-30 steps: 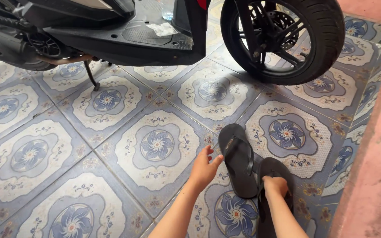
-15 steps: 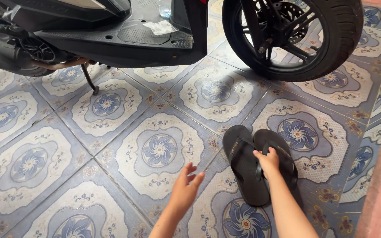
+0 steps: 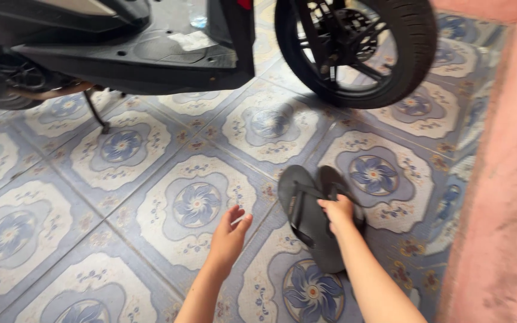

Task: Picking up shoes from the floor and placing them onto a shoe rack

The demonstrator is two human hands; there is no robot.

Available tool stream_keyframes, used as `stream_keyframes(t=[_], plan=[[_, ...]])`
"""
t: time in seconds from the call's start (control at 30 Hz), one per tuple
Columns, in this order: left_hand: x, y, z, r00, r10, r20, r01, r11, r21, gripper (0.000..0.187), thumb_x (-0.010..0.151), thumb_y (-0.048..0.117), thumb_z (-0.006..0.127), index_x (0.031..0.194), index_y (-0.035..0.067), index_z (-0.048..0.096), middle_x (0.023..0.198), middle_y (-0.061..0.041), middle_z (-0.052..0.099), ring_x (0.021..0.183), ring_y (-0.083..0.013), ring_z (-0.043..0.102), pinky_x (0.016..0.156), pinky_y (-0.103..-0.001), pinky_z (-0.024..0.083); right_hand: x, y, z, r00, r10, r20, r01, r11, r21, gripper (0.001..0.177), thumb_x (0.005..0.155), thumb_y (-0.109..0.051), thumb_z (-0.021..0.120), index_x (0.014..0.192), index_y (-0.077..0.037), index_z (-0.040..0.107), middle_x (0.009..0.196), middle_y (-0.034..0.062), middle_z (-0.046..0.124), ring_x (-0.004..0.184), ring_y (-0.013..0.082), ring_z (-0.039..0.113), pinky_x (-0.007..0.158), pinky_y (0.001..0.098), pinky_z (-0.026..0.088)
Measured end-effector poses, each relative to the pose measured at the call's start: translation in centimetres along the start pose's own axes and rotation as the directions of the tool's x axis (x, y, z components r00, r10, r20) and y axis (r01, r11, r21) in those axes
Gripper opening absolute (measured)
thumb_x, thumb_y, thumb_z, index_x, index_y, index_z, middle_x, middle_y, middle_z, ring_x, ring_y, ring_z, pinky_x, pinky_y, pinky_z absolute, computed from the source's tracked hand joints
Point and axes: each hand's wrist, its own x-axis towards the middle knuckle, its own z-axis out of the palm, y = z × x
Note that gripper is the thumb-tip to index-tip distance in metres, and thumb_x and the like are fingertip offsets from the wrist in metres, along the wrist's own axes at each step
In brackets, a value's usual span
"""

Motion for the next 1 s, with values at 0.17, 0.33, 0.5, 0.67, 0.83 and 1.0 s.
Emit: stream_keyframes(t=[0.17, 0.33, 0.5, 0.67, 0.83, 1.0], plan=[[1.0, 0.2, 1.9, 0.998, 0.025, 0.051, -0.024, 0.999, -0.021, 0.067, 0.089, 0.033, 0.068, 0.151, 0.015, 0.049, 0.149, -0.005, 0.061, 0.129, -0.0157, 0.064, 0.105, -0.031, 0.05, -6.8, -6.5, 1.7, 0.999, 0.0, 0.036, 0.004, 0.995, -0.099, 0.04, 0.064, -0.01, 0.09, 0.098, -0.007, 0.07, 0.081, 0.0054, 0.072, 0.064, 0.0163, 0.062, 0.057, 0.0342, 0.048], [1.9, -0.5, 2.5, 0.993, 0.11, 0.037, -0.113, 0.99, 0.084, 0.066, 0.097, 0.036, 0.071, 0.15, 0.004, 0.05, 0.145, -0.027, 0.058, 0.133, -0.0489, 0.055, 0.101, -0.059, 0.052, -10.4, -9.4, 4.9, 0.997, 0.014, 0.082, -0.021, 0.996, 0.089, 0.064, 0.072, -0.004, 0.089, 0.127, 0.01, 0.061, 0.089, 0.0211, 0.072, 0.073, 0.0271, 0.074, 0.07, 0.0368, 0.06], [-5.2, 9.9, 1.6, 0.997, -0.043, 0.061, 0.037, 0.995, 0.096, 0.063, 0.096, 0.05, 0.067, 0.147, 0.015, 0.058, 0.144, -0.014, 0.063, 0.133, -0.0368, 0.058, 0.094, -0.057, 0.055, -23.5, -23.5, 4.9, 0.996, 0.014, 0.086, -0.01, 0.999, -0.038, 0.06, 0.073, -0.015, 0.089, 0.123, 0.006, 0.064, 0.087, 0.0192, 0.076, 0.078, 0.0286, 0.076, 0.074, 0.0385, 0.058], [-13.5, 26.0, -0.8, 0.999, 0.023, -0.04, -0.019, 0.995, 0.096, 0.059, 0.093, 0.051, 0.071, 0.142, 0.02, 0.064, 0.137, -0.015, 0.067, 0.129, -0.0375, 0.061, 0.09, -0.055, 0.057, -34.2, -39.8, 3.9, 0.996, -0.066, 0.056, 0.077, 0.974, -0.212, 0.046, 0.068, -0.027, 0.087, 0.109, -0.008, 0.077, 0.091, 0.0103, 0.079, 0.1, 0.0309, 0.076, 0.085, 0.0418, 0.059], [-21.3, 40.1, -4.9, 0.982, 0.18, -0.058, -0.166, 0.968, 0.19, 0.047, 0.095, 0.042, 0.069, 0.139, 0.025, 0.067, 0.133, -0.013, 0.07, 0.125, -0.0358, 0.064, 0.093, -0.049, 0.058, -43.1, -56.5, 0.1, 0.991, -0.111, 0.071, 0.122, 0.978, -0.168, 0.039, 0.073, -0.022, 0.084, 0.108, -0.008, 0.073, 0.065, 0.0018, 0.075, 0.068, 0.0174, 0.077, 0.071, 0.0297, 0.061], [-31.8, 50.3, -6.6, 0.922, 0.384, 0.045, -0.379, 0.876, 0.297, 0.045, 0.097, 0.036, 0.065, 0.137, 0.014, 0.068, 0.127, -0.018, 0.073, 0.126, -0.0391, 0.063, 0.104, -0.051, 0.051, -51.4, -67.8, -6.6, 0.982, -0.138, 0.126, 0.169, 0.946, -0.278, 0.022, 0.07, -0.027, 0.08, 0.087, -0.013, 0.073, 0.065, 0.0023, 0.075, 0.078, 0.0226, 0.077, 0.075, 0.0354, 0.059]])
